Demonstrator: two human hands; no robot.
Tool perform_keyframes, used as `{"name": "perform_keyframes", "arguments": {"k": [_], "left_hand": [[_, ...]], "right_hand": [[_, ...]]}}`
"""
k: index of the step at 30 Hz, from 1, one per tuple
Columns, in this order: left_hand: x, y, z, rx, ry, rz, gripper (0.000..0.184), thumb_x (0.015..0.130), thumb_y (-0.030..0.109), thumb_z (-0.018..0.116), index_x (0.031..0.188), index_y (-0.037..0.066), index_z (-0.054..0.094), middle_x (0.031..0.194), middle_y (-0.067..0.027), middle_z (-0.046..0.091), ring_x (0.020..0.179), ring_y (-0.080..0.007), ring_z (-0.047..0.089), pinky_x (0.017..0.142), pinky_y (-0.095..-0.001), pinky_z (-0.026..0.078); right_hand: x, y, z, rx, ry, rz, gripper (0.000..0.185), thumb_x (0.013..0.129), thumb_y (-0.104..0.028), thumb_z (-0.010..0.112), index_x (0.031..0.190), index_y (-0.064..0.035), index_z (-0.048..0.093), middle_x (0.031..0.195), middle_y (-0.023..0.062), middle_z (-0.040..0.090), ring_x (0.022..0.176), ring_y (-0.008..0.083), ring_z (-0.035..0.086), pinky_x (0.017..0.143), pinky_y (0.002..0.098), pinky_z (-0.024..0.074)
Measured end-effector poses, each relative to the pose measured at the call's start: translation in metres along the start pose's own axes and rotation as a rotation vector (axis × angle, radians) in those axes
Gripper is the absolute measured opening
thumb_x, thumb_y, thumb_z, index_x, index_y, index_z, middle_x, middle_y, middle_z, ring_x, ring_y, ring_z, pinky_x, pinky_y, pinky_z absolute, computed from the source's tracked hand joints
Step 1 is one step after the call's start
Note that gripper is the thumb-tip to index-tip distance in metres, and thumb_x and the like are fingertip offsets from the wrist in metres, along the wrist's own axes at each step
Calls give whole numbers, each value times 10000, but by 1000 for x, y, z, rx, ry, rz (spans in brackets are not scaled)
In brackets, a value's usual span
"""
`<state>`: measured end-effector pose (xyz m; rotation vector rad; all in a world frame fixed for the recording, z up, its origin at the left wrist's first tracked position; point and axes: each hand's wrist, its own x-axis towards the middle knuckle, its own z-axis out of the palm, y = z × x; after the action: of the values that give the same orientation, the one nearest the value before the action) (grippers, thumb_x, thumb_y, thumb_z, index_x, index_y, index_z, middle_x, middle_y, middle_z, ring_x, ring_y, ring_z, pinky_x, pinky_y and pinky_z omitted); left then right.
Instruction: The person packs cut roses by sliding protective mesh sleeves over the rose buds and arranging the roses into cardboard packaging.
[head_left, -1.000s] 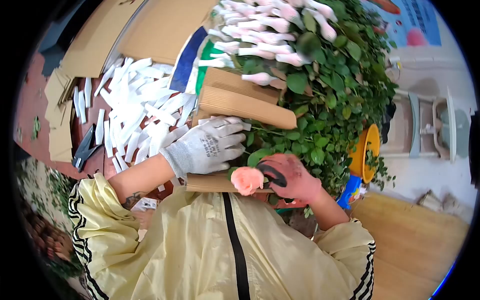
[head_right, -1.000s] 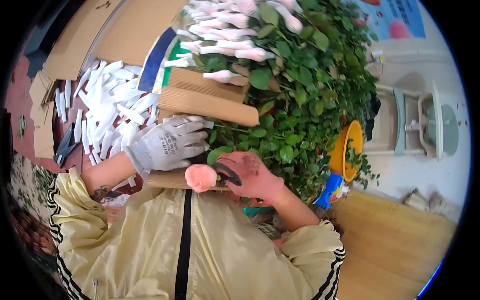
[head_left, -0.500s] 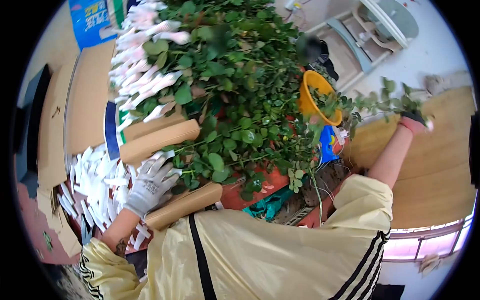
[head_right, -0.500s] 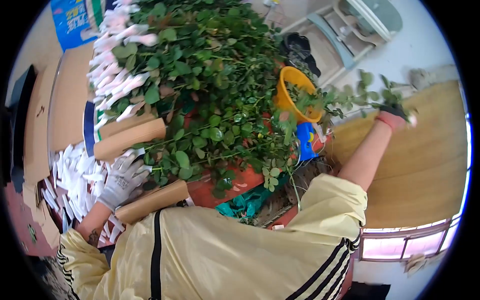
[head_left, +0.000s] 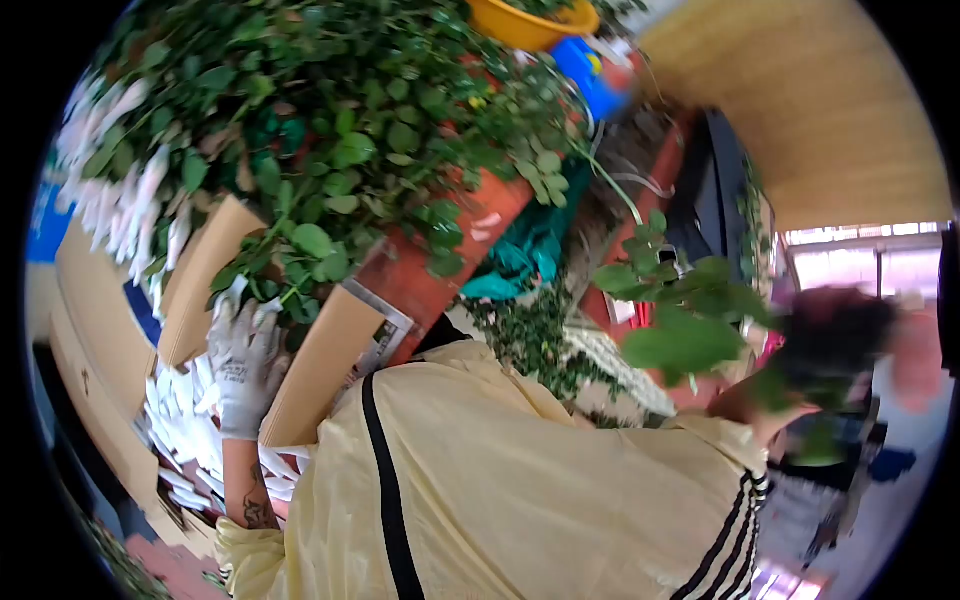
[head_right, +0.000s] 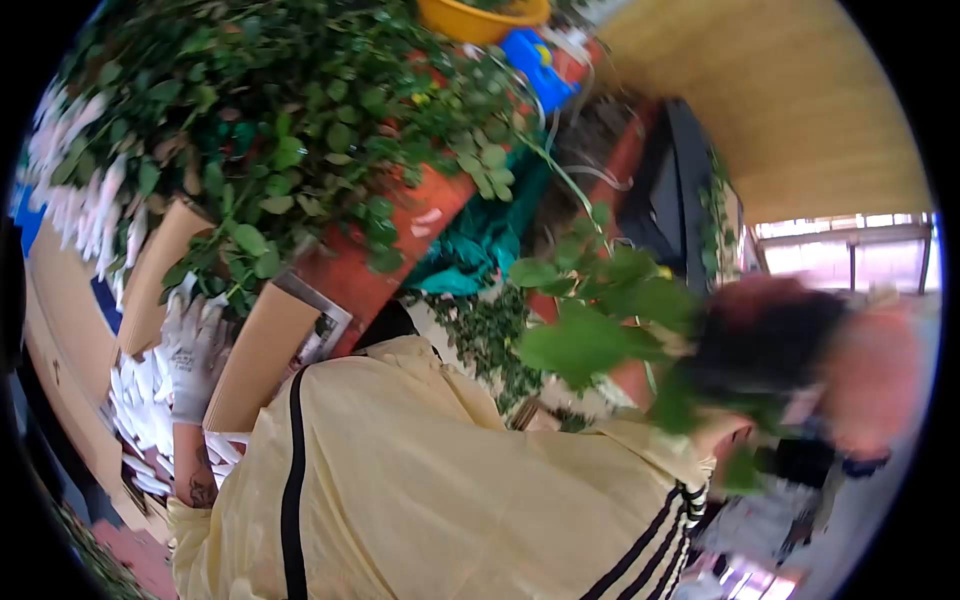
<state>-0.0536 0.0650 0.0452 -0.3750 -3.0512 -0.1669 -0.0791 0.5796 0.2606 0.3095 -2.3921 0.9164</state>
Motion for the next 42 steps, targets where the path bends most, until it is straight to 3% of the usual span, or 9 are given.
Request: {"name": "perform_keyframes", "arguments": {"k": [4,7,12,19,21,25,28,35,42], "left_hand": [[-2,-6,9,118,-138,-29,611,726,267,652,1301,126,500,1382,-134,418,1343,-404,257,1080,-512,218],[-4,-20,25,187,-79,44,523,771,274,633,1259,119,523,1391,-130,409,1351,-407,242,1076,-507,234],[-1,-13,13,187,-118,30,496,797,300,623,1246,115,524,1372,-134,432,1347,-403,255,1074,-500,243],[-4,6,-35,-52,-89,29,488,838,229,587,1288,60,507,1346,-170,460,1306,-382,347,1080,-452,269],[-16,1,-43,-538,-47,-158,443,826,190,588,1239,33,548,1296,-179,509,1240,-346,442,1031,-410,343],[-29,9,-69,-857,-140,-281,379,782,201,628,1089,-21,615,1009,-178,643,924,-310,614,834,-371,465],[-24,30,-87,-684,-280,-282,396,749,248,648,1068,15,622,954,-173,637,884,-314,614,795,-376,475],[-44,68,-47,-343,32,-500,242,765,173,639,982,67,653,852,-109,649,782,-292,626,692,-394,483],[-45,72,-47,-320,36,-554,224,786,204,617,984,106,656,848,-74,656,775,-262,632,671,-382,484]], "right_hand": [[-109,10,39,339,-351,728,521,770,-180,670,1233,-19,493,1159,149,570,1033,236,587,886,339,471],[-158,32,95,-107,-723,284,444,770,-97,610,1196,-22,511,1099,177,581,978,343,571,847,396,465],[-261,105,128,-204,-896,428,324,795,-110,574,1113,-50,573,985,144,599,937,332,576,827,407,469],[-330,225,178,-927,-1136,744,782,804,-492,596,1411,-84,322,1496,190,228,1350,439,234,1087,575,198],[-299,223,192,-851,-1342,681,744,804,-472,602,1386,-74,365,1493,184,252,1353,404,265,1097,515,236],[-188,151,215,78,-844,688,472,768,-172,651,1204,-29,539,1159,201,584,1100,344,542,940,405,424],[-100,97,237,259,-702,309,482,718,-117,678,1181,-48,568,1120,142,618,1050,333,564,945,400,421],[69,-68,299,740,-1281,-547,399,723,-131,672,1117,-92,621,1107,105,613,1000,296,577,894,387,448],[33,-140,416,4,-1275,-1081,265,782,-276,619,992,-118,587,958,93,631,933,275,604,816,385,472]]}}
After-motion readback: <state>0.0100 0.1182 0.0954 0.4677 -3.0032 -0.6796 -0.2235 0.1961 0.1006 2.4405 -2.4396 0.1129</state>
